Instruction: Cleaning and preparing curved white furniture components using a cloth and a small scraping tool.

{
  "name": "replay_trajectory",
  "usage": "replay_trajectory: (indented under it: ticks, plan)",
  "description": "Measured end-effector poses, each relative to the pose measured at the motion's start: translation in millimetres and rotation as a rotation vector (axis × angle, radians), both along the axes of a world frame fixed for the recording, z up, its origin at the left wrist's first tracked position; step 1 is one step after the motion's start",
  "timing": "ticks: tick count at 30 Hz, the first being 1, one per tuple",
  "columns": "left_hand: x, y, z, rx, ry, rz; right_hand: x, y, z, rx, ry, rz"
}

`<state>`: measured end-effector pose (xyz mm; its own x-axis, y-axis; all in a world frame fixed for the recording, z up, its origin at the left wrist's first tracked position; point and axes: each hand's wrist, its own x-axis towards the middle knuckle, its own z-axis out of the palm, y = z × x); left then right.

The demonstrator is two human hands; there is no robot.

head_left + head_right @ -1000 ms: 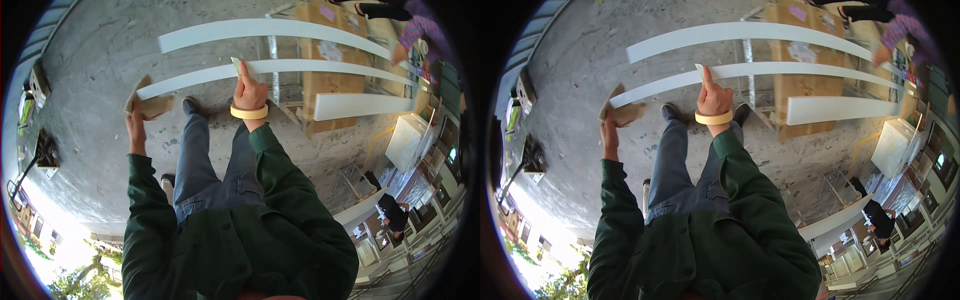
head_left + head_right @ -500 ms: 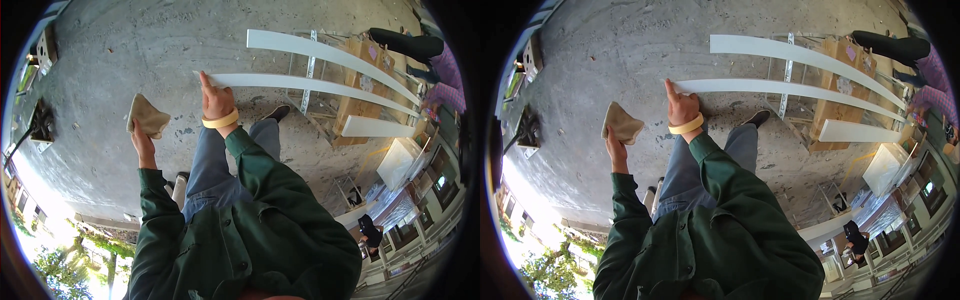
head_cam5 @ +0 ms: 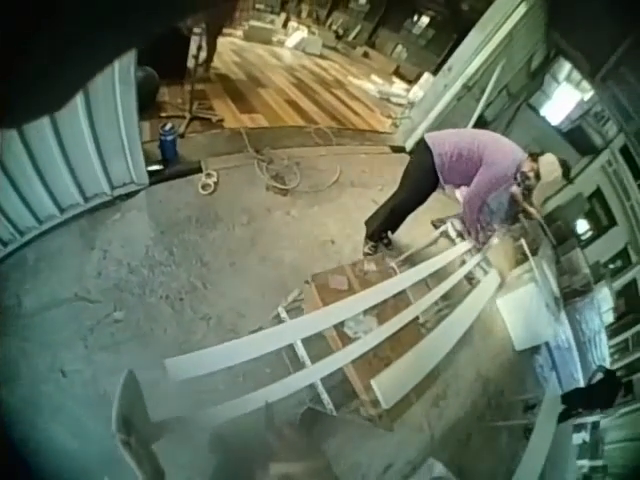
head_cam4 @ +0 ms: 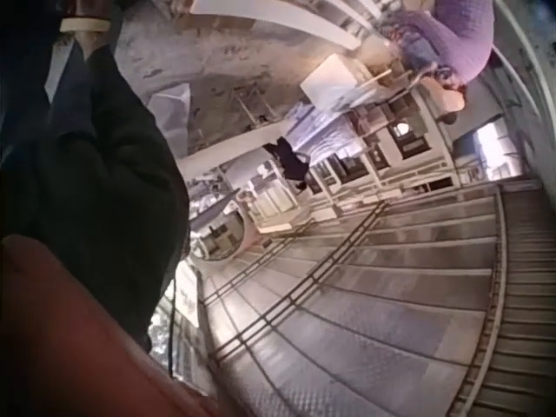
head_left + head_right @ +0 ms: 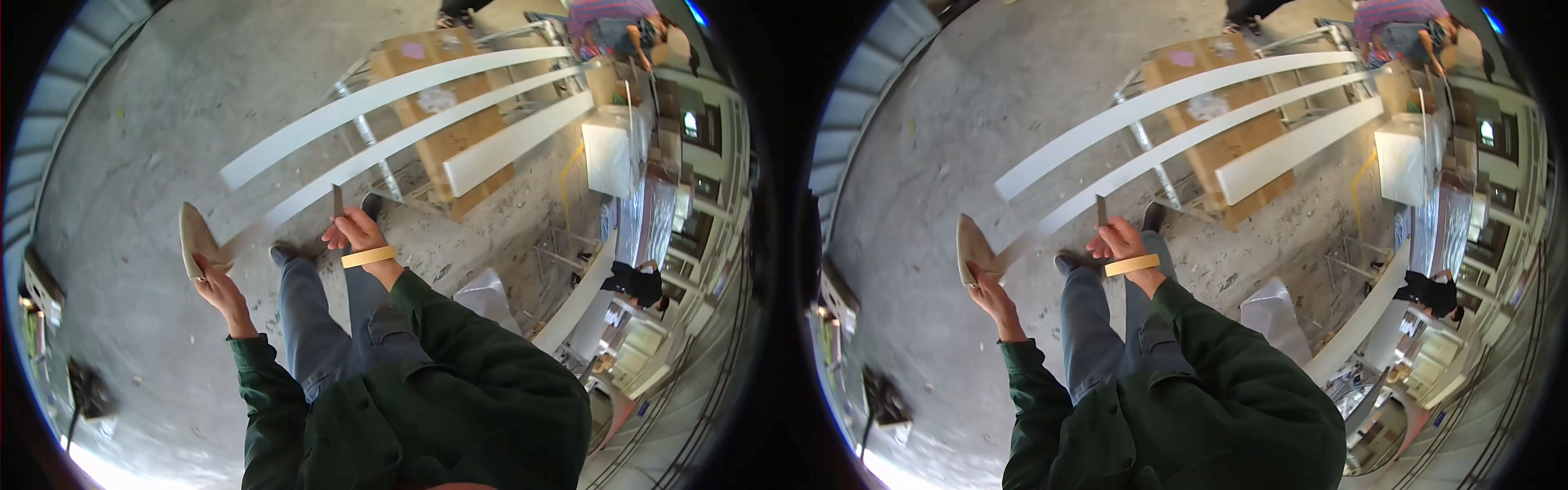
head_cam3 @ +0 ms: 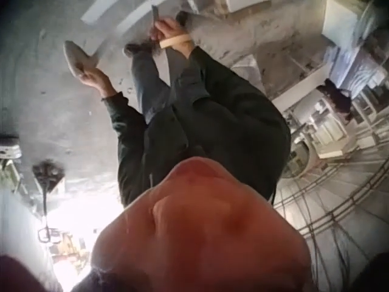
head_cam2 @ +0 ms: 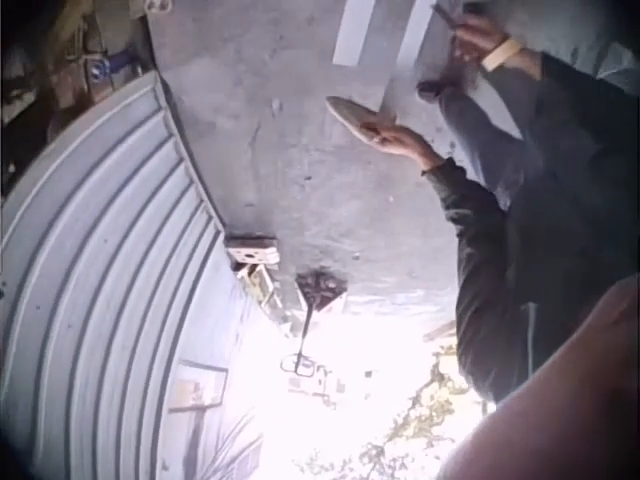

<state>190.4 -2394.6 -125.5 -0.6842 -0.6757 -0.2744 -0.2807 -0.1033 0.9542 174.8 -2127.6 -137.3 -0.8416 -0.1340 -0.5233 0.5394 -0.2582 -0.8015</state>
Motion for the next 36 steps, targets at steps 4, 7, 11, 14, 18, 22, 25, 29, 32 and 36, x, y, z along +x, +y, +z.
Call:
replay_trajectory:
  ticks: [4,7,11,14,18,22,25,29,32,36]
  plan:
    - [-91.3,63.6,-12.4,-0.543,0.146,-0.223,-34.3,83.0,3.4,0.003,-0.073,-0.215]
    - [-150.1,156.2,-30.6,-1.036,-0.105,-0.463,-56.4,146.3,8.9,0.008,-0.074,-0.310]
    - [-195.7,299.2,-61.9,-1.273,-0.115,-0.761,-58.2,219.8,1.2,0.105,-0.109,-0.280]
    - [-252.3,385.1,-58.9,-1.335,-0.113,-0.938,-59.8,258.5,-6.5,-0.047,-0.134,-0.385]
    - [-323.1,483.3,-50.6,-1.340,0.152,-1.019,-73.9,316.5,2.0,-0.043,-0.068,-0.460]
    - [-343.2,524.7,-53.6,-1.336,0.344,-1.042,-89.4,359.4,-4.8,0.149,0.032,-0.508]
    - [-328.6,474.9,-56.6,-1.366,0.301,-1.147,-126.5,358.3,23.3,0.233,-0.003,-0.521]
    - [-288.6,422.0,-43.8,-1.370,0.239,-1.089,-167.3,371.6,-11.0,0.394,0.107,-0.483]
    - [-264.0,350.8,-54.5,-1.447,0.112,-1.057,-209.8,355.9,-32.0,0.426,0.239,-0.515]
    - [-238.4,269.5,-57.8,-1.463,-0.026,-1.086,-255.9,357.0,-66.1,0.397,0.478,-0.393]
